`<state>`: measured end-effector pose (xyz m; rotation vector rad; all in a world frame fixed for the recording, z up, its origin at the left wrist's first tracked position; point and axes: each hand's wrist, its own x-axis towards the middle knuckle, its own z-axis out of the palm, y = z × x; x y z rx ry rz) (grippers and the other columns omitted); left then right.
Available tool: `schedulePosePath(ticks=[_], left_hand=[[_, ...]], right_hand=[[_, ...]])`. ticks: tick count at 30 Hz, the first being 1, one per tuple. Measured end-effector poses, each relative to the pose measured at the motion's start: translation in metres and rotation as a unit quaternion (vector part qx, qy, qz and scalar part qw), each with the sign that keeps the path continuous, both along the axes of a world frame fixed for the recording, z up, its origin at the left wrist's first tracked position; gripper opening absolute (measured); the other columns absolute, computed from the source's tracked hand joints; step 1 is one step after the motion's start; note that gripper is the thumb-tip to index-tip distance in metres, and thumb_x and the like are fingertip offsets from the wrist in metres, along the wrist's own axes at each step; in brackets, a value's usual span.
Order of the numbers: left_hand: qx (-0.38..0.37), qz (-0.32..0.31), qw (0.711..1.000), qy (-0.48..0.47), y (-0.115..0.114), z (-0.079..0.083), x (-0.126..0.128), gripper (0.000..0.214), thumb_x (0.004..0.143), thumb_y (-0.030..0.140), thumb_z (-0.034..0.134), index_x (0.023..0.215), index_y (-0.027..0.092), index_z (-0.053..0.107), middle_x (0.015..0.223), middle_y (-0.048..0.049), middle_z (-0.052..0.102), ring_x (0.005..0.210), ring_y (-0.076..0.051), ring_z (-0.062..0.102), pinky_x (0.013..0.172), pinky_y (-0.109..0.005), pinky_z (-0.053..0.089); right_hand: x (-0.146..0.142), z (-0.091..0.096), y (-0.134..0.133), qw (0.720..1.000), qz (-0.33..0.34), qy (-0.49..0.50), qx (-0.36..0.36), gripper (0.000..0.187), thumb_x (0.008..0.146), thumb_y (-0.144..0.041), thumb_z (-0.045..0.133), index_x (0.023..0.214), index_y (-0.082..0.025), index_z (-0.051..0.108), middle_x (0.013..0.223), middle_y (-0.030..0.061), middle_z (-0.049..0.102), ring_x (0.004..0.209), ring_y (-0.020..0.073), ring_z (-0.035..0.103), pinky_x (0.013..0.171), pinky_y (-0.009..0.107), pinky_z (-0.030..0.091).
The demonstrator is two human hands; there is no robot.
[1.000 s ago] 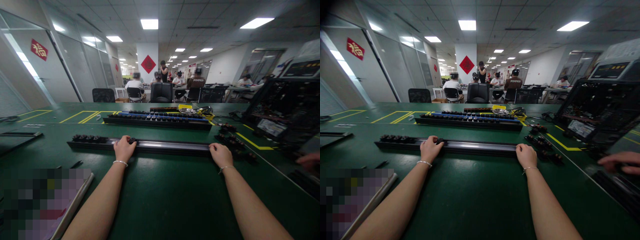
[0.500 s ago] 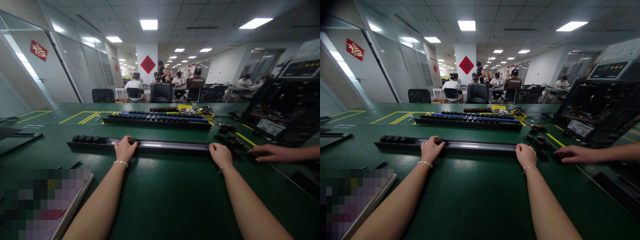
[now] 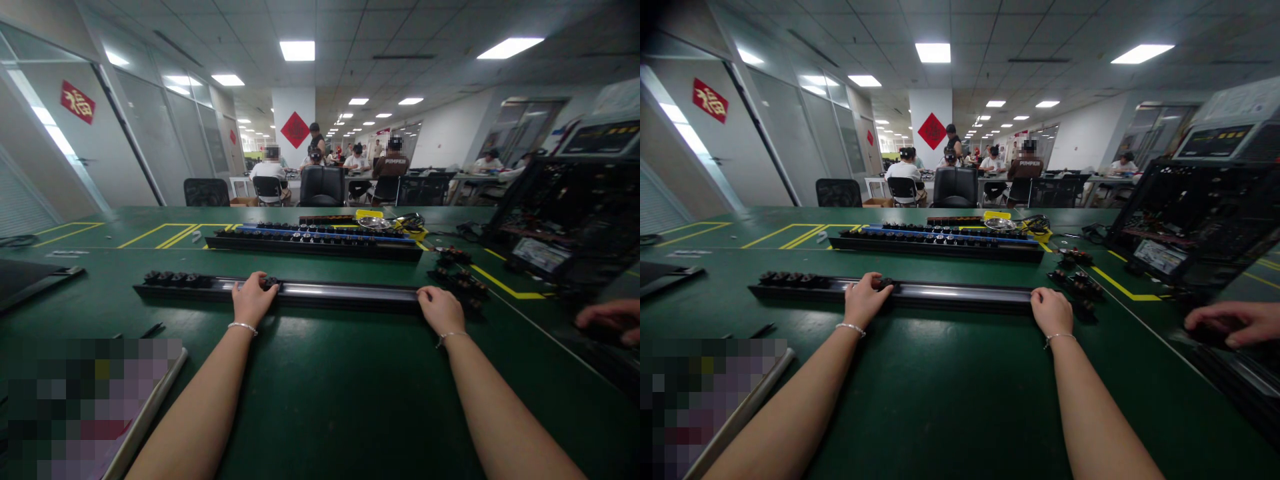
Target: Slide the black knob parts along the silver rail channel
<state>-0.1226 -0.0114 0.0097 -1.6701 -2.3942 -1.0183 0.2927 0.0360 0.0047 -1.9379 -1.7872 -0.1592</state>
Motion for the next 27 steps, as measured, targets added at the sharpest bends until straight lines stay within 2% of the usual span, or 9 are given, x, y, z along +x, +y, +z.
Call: schedulePosePath(ticks=[14, 21, 27], left_hand=[[-0.001, -0.026, 1.000, 0.004, -0.0020, 0.0019, 0.0042, 0.035, 0.075, 0.046, 0.057, 0.102, 0.024, 0.057, 0.095, -0.0038, 0.070, 0.097, -0.022, 0.062, 0.105, -0.047, 0.023], [-0.013, -0.039, 0.999, 0.022, -0.0015, 0.0034, 0.0055, 0.037, 0.076, 0.049, 0.055, 0.104, 0.024, 0.058, 0.100, -0.0047, 0.069, 0.102, -0.023, 0.060, 0.106, -0.046, 0.023], [-0.042, -0.026, 0.996, 0.073, -0.0051, 0.0080, 0.0096, 0.040, 0.078, 0.058, 0.047, 0.091, 0.023, 0.062, 0.100, -0.0072, 0.069, 0.103, -0.028, 0.058, 0.104, -0.052, 0.022]], right_hand=[[0.0007, -0.0002, 0.0002, 1.000, 0.001, -0.004, -0.001, 0.035, 0.082, -0.030, 0.035, 0.086, -0.021, 0.069, 0.091, 0.0072, 0.068, 0.086, 0.0219, 0.057, 0.072, 0.032, 0.039], [0.0016, 0.0000, 0.0008, 1.000, 0.003, 0.002, -0.001, 0.035, 0.082, -0.030, 0.035, 0.086, -0.020, 0.069, 0.091, 0.0073, 0.068, 0.087, 0.0225, 0.057, 0.072, 0.032, 0.040], [0.0015, -0.0007, 0.0008, 1.000, 0.006, 0.001, 0.007, 0.035, 0.082, -0.030, 0.036, 0.085, -0.021, 0.069, 0.091, 0.0068, 0.068, 0.085, 0.0216, 0.057, 0.072, 0.031, 0.040]])
